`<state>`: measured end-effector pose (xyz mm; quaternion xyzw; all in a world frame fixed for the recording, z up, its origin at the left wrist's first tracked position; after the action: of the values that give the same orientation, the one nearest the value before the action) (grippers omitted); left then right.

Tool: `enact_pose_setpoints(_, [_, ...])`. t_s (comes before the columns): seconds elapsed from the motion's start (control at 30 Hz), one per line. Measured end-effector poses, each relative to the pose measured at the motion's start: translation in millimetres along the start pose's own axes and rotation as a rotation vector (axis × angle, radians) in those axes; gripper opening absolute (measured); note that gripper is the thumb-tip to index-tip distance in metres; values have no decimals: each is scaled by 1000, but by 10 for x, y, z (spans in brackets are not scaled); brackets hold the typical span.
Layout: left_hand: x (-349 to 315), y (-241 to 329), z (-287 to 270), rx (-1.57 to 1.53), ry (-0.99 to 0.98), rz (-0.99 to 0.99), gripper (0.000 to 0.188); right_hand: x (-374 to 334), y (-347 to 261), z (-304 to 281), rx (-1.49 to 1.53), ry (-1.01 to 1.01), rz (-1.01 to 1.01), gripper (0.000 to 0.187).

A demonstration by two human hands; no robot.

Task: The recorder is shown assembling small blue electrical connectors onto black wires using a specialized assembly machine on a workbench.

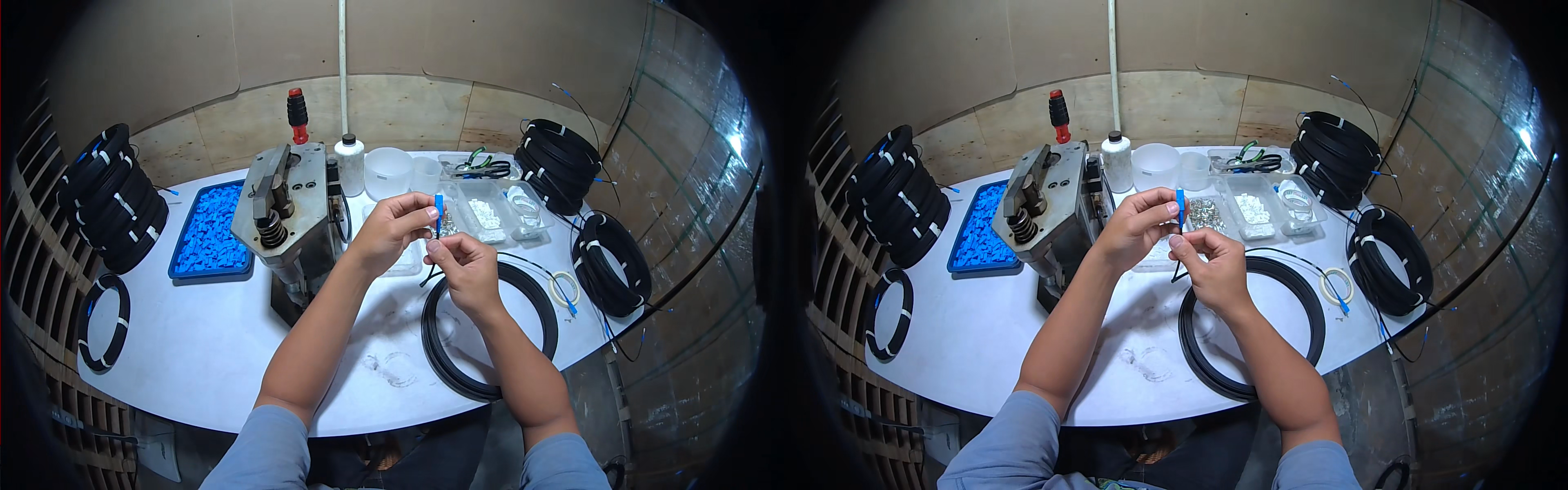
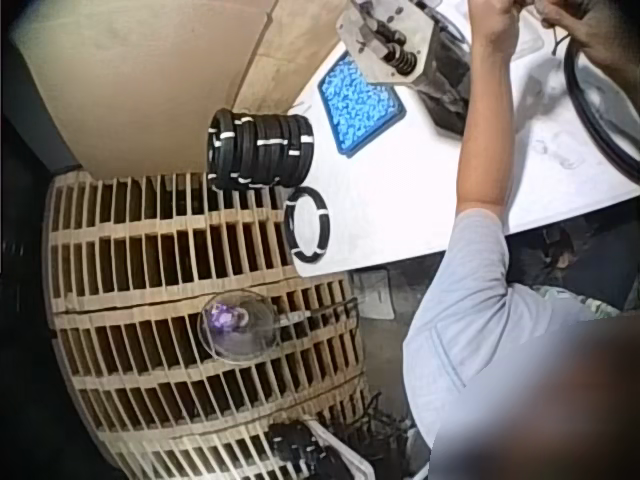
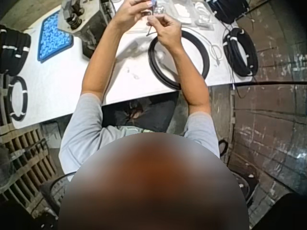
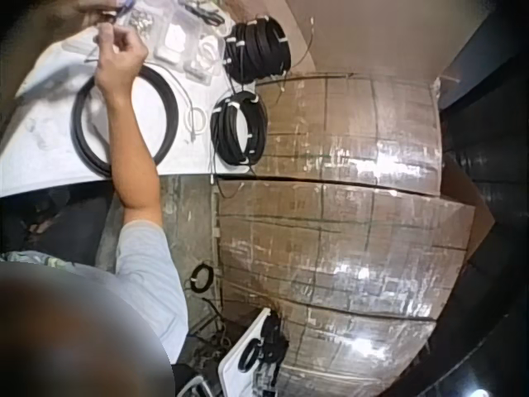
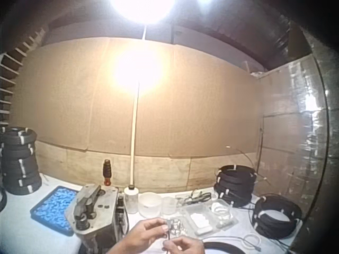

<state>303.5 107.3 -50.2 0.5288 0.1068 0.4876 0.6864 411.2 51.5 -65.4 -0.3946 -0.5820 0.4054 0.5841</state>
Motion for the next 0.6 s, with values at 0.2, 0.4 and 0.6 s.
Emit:
enact_pose_setpoints(0.2, [-4,-24,11,-17,-21,-6,16,3,2,-2,6,10,-13,14])
enact_pose_setpoints(0.4, [-15,49,41,60,-13,73,16,7,5,3,2,0,-6,13])
enact_pose_setpoints(0.6, [-27,25,45,-75,-53,-28,17,47,134,84,222,-190,135,17])
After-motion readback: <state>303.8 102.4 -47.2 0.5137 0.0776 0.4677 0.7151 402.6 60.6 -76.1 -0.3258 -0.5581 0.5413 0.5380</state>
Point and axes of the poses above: each hand's wrist, its own x-axis towards the middle knuckle, its own z-axis out of the palm, y = z × x, the point moved 8 cm from there along x, towards the middle knuckle, and after that the axes turned 2 degrees about z, right-handed, at the moved point
